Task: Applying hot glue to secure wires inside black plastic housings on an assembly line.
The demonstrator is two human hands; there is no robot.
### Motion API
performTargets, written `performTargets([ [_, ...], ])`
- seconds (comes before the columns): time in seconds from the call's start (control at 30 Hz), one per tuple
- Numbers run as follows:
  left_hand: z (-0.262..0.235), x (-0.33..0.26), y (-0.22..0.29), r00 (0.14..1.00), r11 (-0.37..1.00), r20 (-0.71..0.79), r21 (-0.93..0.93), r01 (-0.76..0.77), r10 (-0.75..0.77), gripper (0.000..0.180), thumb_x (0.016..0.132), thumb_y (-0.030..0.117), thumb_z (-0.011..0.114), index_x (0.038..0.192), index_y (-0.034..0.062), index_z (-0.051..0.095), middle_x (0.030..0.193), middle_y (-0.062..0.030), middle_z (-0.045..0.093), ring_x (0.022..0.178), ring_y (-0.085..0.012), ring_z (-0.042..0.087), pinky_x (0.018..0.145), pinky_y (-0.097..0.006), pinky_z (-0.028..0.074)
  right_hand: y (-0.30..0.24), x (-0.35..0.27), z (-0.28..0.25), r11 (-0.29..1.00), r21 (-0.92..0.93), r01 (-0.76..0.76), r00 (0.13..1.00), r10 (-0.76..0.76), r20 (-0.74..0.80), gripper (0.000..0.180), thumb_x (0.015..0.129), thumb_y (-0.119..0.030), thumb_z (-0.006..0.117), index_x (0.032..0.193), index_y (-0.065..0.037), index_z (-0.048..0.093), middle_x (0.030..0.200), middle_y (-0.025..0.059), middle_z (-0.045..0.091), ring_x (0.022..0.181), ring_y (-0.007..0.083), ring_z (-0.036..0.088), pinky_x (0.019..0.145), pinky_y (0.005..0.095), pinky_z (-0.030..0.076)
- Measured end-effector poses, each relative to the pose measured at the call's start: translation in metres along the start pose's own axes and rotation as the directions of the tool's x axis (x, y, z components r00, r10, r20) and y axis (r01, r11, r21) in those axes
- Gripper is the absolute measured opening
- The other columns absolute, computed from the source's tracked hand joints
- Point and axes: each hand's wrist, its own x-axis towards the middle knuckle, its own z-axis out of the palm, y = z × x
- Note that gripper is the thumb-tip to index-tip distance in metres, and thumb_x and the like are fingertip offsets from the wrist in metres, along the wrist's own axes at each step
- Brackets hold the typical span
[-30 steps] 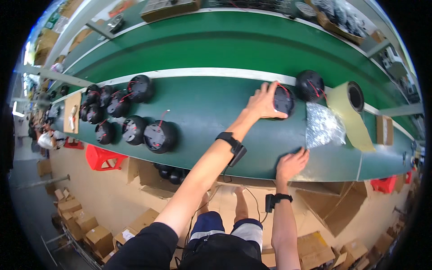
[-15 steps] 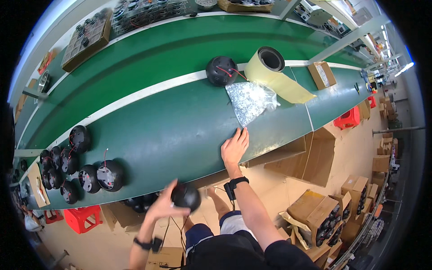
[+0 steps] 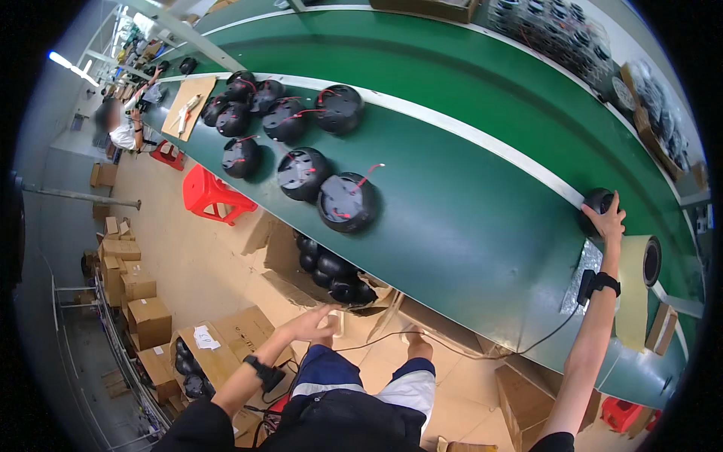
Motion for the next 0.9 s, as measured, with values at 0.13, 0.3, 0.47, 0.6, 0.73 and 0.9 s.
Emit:
performTargets([
  [0.13,-0.062,-0.056,-0.006,0.997,0.994,0.012,-0.077,0.079,-0.079,0.045,0.093,0.025,0.068,0.132,0.0031,0.061,0.122,-0.0207,0.068,0.109,-0.0356,0.068,0.095,-0.043,0.055,-0.038,-0.043,-0.01,0.996,0.075,0.045,0.998,-0.048,0.042,0.119,0.067,-0.063,0.087,0.162,-0.026,0.026,0.143,0.0339,0.046,0.133,0.0512,0.05,0.107,0.0556,0.045],
  [0.3,-0.119,-0.079,-0.128,0.974,0.968,-0.092,-0.164,0.192,-0.209,0.041,0.092,0.025,0.069,0.126,0.0034,0.066,0.096,-0.018,0.076,0.088,-0.0314,0.074,0.085,-0.039,0.058,-0.171,-0.376,-0.059,0.545,0.784,0.296,0.745,-0.645,0.168,0.119,0.063,-0.057,0.091,0.154,0.0,0.039,0.152,0.0241,0.046,0.144,0.0363,0.043,0.119,0.0457,0.034],
  [0.47,-0.161,-0.077,-0.29,0.962,0.961,-0.076,-0.105,0.254,-0.263,0.044,0.089,0.027,0.07,0.127,0.0051,0.067,0.095,-0.0211,0.076,0.097,-0.0329,0.074,0.087,-0.042,0.058,-0.331,-0.645,0.016,0.672,0.733,0.1,0.48,-0.678,0.556,0.116,0.059,-0.052,0.093,0.155,-0.01,0.041,0.149,0.0292,0.043,0.142,0.0487,0.041,0.118,0.0541,0.035],
  [0.6,-0.196,-0.082,-0.301,0.925,0.936,-0.146,-0.069,0.345,-0.351,0.029,0.091,0.021,0.07,0.114,0.0027,0.073,0.091,-0.0224,0.074,0.084,-0.0309,0.076,0.076,-0.04,0.059,-0.406,-0.64,0.115,0.766,0.589,-0.258,0.841,-0.122,0.527,0.112,0.075,-0.045,0.086,0.161,-0.011,0.022,0.153,0.0343,0.034,0.135,0.0514,0.047,0.114,0.0493,0.041],
  [0.73,-0.249,-0.075,-0.241,0.96,0.972,-0.219,-0.196,0.13,-0.172,0.017,0.093,0.011,0.068,0.107,0.0019,0.073,0.081,-0.0172,0.072,0.07,-0.0247,0.071,0.067,-0.035,0.056,-0.443,-0.62,0.055,0.57,0.815,-0.102,0.83,-0.403,0.386,0.031,0.091,-0.009,0.067,0.12,0.001,0.069,0.108,0.0181,0.073,0.101,0.0302,0.072,0.084,0.0378,0.059],
  [0.9,-0.307,0.029,-0.067,0.862,0.906,-0.339,-0.059,-0.419,0.377,0.016,0.09,0.002,0.07,0.105,-0.0014,0.071,0.079,-0.0114,0.068,0.065,-0.0172,0.062,0.063,-0.031,0.05,-0.389,-0.537,0.026,0.808,0.481,0.341,0.922,-0.19,-0.337,0.023,0.084,0.003,0.06,0.106,-0.001,0.067,0.115,0.0215,0.067,0.104,0.0363,0.064,0.086,0.0442,0.053],
])
